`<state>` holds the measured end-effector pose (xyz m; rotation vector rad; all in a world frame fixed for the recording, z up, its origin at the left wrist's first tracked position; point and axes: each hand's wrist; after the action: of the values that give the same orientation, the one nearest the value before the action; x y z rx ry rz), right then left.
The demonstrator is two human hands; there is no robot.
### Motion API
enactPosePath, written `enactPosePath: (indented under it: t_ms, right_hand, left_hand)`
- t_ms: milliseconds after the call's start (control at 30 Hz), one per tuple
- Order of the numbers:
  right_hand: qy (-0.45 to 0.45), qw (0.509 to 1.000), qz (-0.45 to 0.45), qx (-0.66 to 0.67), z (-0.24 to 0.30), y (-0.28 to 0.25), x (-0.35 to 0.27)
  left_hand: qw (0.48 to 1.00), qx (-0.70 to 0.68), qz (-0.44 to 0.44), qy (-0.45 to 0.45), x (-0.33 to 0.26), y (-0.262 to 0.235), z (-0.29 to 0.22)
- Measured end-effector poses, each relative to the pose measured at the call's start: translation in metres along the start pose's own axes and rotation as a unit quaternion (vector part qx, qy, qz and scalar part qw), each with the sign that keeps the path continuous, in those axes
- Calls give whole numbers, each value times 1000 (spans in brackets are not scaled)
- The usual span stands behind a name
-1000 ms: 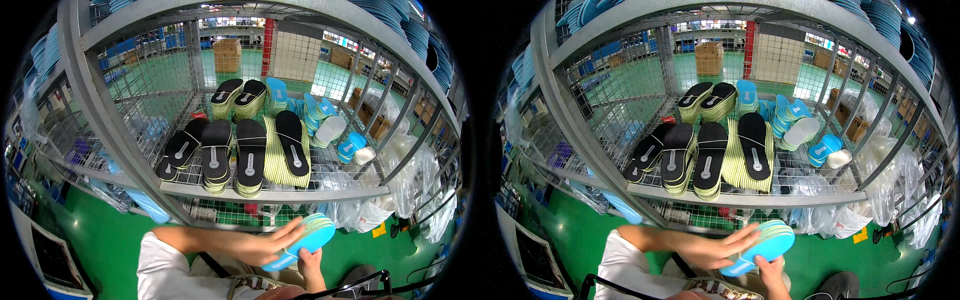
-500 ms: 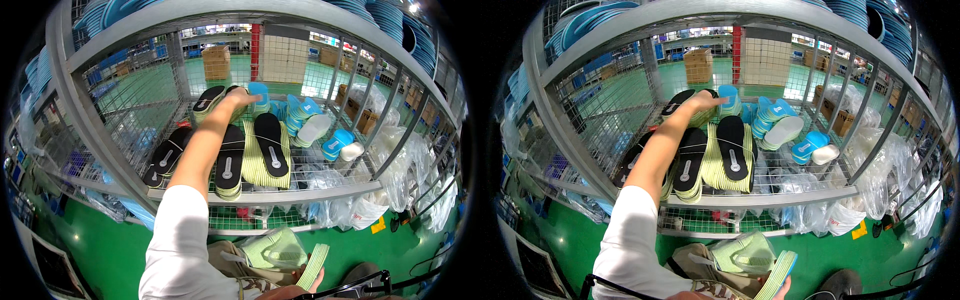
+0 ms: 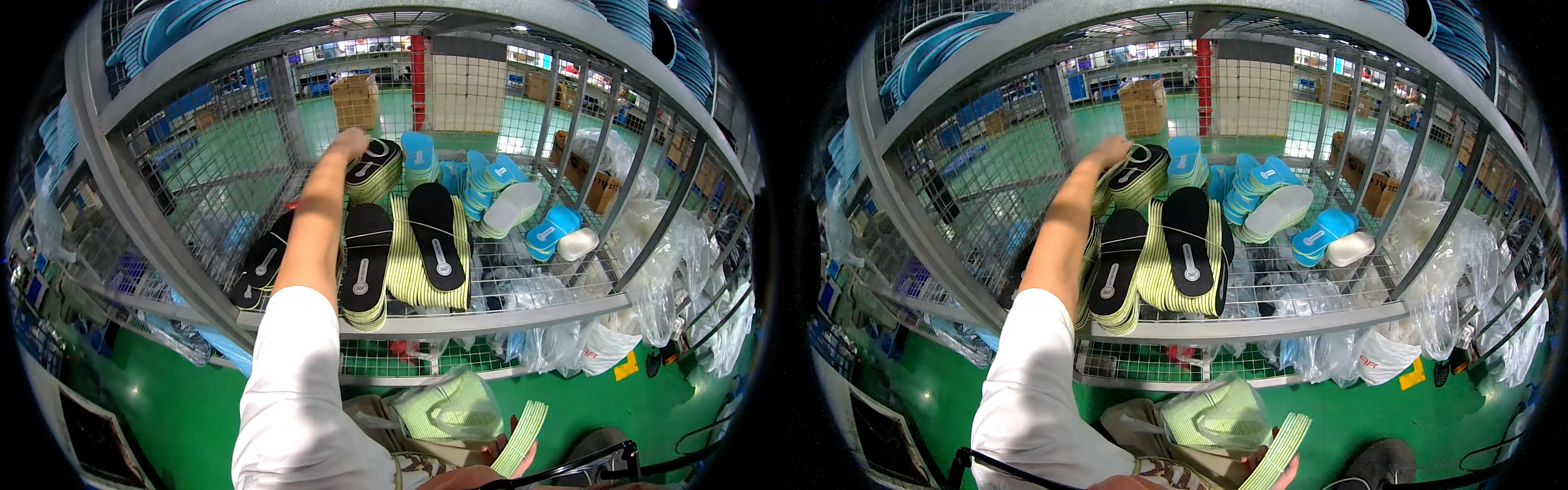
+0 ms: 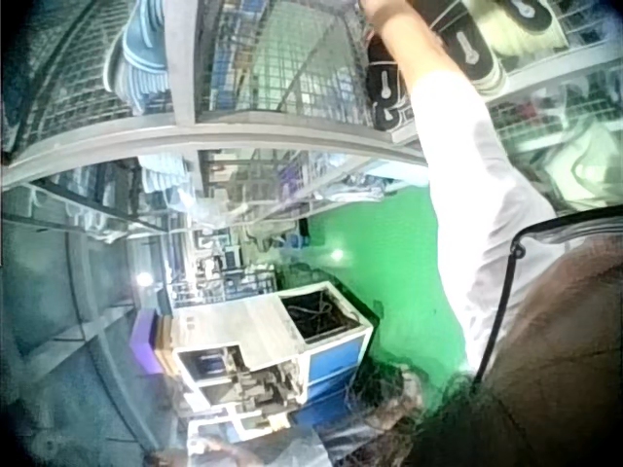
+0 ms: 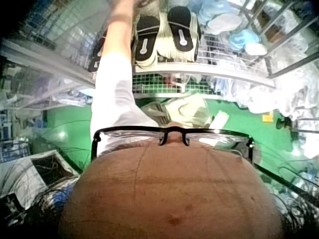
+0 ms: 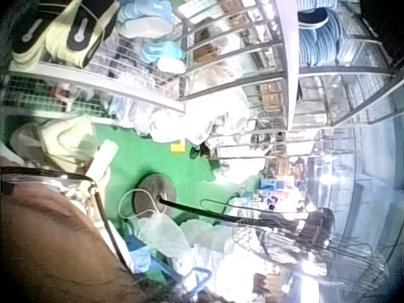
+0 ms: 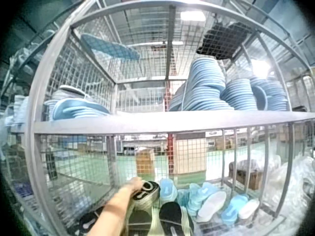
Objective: The person sits on the floor in a factory setting and packs blue and green slippers into clear plastic bags. They retrieve stacks of slippers from a nearby metal rack, place them into bags, and tie the bags shut. The person occasionally handles individual slippers and places them back on the rack.
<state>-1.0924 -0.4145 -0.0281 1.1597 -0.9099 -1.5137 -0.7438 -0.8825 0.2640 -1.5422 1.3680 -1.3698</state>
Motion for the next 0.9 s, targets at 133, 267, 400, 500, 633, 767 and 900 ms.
enactPosePath:
  t_ms: [133, 267, 400, 500, 633, 767, 900]
  right_hand:
    - [14, 997, 11, -77, -2, 0, 4]
    - [8, 997, 13, -74, 1, 0, 5]
    - [48, 997, 6, -67, -2, 5, 9]
    - [39, 993, -20, -112, -1, 9, 7]
    - [19, 994, -40, -100, 2, -12, 7]
    - [26, 999, -19, -13, -1, -11, -4]
    - [37, 995, 97, -3, 2, 39, 1]
  left_hand:
    - [992, 40, 8, -121, -8, -4, 55]
    - [955, 29, -213, -203, -32, 1, 14]
    - [975, -74, -196, -80, -18, -13, -6]
    - [933, -299, 90, -179, -26, 13, -64]
    - [931, -301, 167, -122, -14, 53, -87]
    - [855, -426, 225, -193, 8, 76, -49]
    - [856, -449, 222, -125, 32, 96, -38]
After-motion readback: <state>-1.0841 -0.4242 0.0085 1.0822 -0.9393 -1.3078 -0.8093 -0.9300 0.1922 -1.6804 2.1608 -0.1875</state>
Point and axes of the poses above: each hand's wrist, its own x-axis towards the middle knuckle, its own y-axis out of the palm, z = x × y, and after that the axes turned 1 degree about z, right-handed
